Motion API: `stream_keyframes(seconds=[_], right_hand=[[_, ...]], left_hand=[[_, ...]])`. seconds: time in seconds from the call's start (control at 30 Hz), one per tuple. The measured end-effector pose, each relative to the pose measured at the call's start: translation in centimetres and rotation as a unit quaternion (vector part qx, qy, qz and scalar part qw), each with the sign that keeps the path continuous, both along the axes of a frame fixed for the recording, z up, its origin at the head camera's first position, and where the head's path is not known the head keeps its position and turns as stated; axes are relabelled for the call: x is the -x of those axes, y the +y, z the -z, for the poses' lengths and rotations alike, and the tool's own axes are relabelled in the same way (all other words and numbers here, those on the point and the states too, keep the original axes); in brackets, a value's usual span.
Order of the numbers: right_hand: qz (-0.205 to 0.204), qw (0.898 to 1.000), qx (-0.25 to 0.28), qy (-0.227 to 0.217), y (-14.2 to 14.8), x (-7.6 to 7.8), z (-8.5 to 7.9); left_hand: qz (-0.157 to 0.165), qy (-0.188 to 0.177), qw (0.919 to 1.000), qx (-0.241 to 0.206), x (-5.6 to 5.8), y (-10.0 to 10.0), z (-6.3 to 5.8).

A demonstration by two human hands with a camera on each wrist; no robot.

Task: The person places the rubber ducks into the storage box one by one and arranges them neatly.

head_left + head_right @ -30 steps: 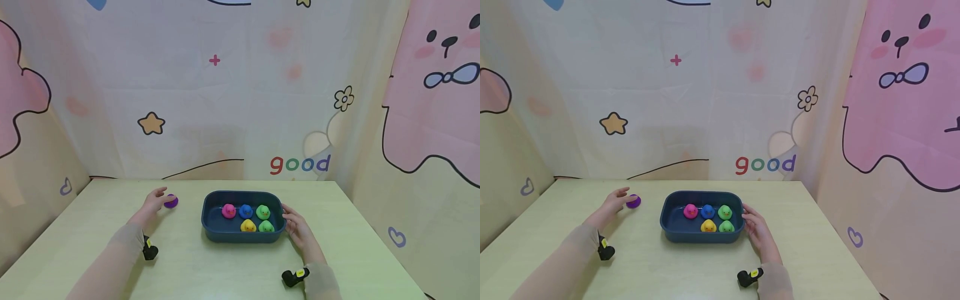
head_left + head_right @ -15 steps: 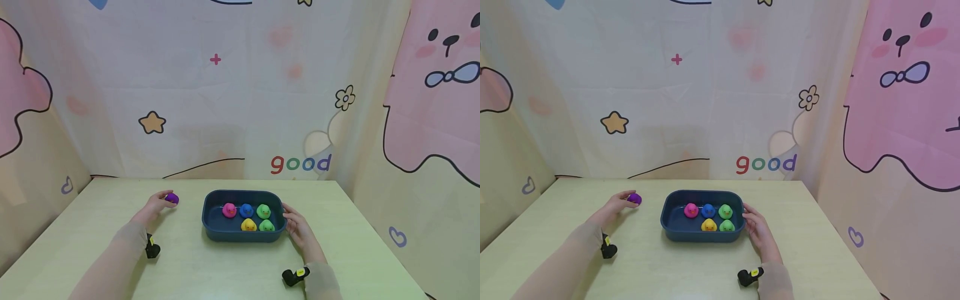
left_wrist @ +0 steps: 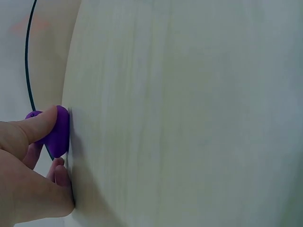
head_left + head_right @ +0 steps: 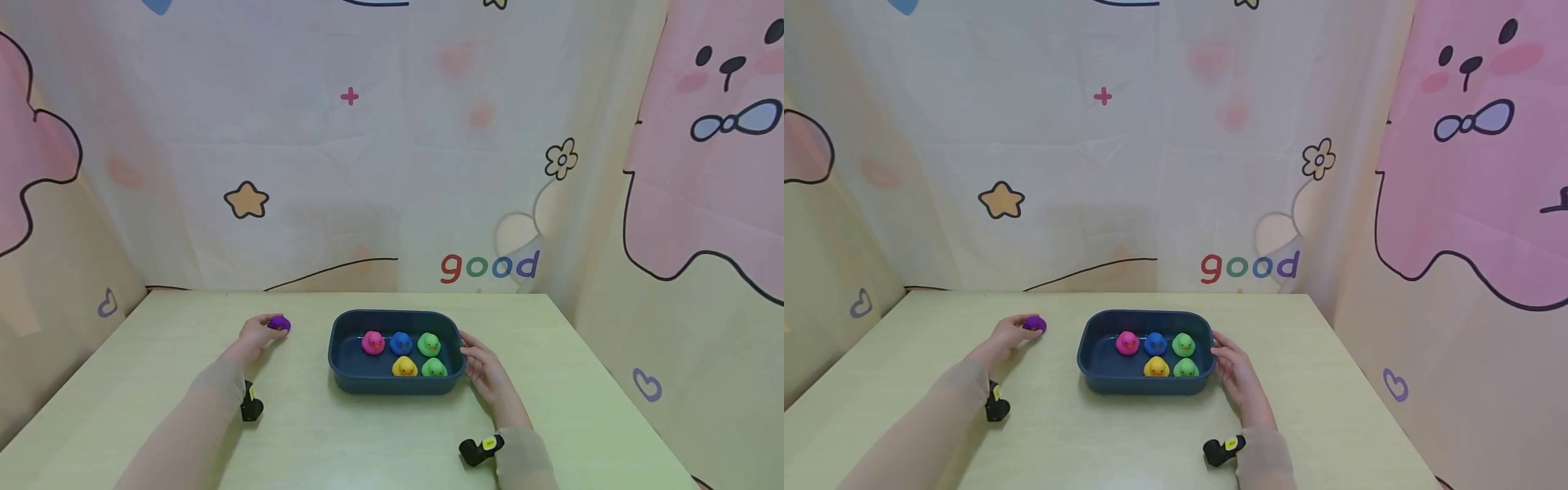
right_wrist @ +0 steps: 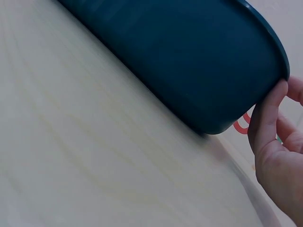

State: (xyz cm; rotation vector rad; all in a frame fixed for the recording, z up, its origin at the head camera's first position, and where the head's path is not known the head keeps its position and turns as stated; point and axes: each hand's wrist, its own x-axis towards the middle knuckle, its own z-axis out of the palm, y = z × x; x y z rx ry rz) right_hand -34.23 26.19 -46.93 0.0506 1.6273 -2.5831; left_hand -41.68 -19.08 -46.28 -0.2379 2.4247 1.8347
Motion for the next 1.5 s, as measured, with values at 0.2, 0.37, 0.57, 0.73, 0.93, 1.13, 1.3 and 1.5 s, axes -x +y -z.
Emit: stream_keyframes(seconds=[0.2,0.37,0.57,0.73,0.93,1.13,1.3,1.5], right_hand=[[-0.001,1.000,-0.011,0.012,-0.1,-0.2,0.2],[0.002,1.000,-0.003,0.003,-0.1,-0.2,0.1],[0.004,1.000,0.002,-0.010,-0.1,0.0,-0.3],[0.004,1.000,0.005,-0.017,-0.2,0.0,-0.5],[0.007,1.000,0.013,-0.019,-0.2,-0.1,-0.4],[0.009,1.000,0.015,-0.015,-0.2,-0.1,-0.4],[0.006,1.000,0.009,-0.009,-0.2,-0.3,-0.4],[0.004,1.000,0.003,-0.002,-0.2,-0.2,-0.3]], left_hand=[[-0.022,0.003,0.9997,-0.004,-0.7,0.4,-0.6],[-0.035,0.007,0.9985,-0.043,-0.5,0.1,-0.5],[-0.023,-0.009,0.9929,-0.117,-0.8,0.1,-1.2],[-0.021,-0.023,0.9827,-0.183,-2.0,1.1,-2.7],[-0.002,-0.014,0.9774,-0.211,-2.6,2.3,-4.3],[0.011,0.005,0.9786,-0.206,-2.3,3.6,-4.7],[0.032,0.030,0.9804,-0.192,-2.2,5.0,-4.9],[0.053,0.054,0.9832,-0.166,-2.7,7.1,-5.9]])
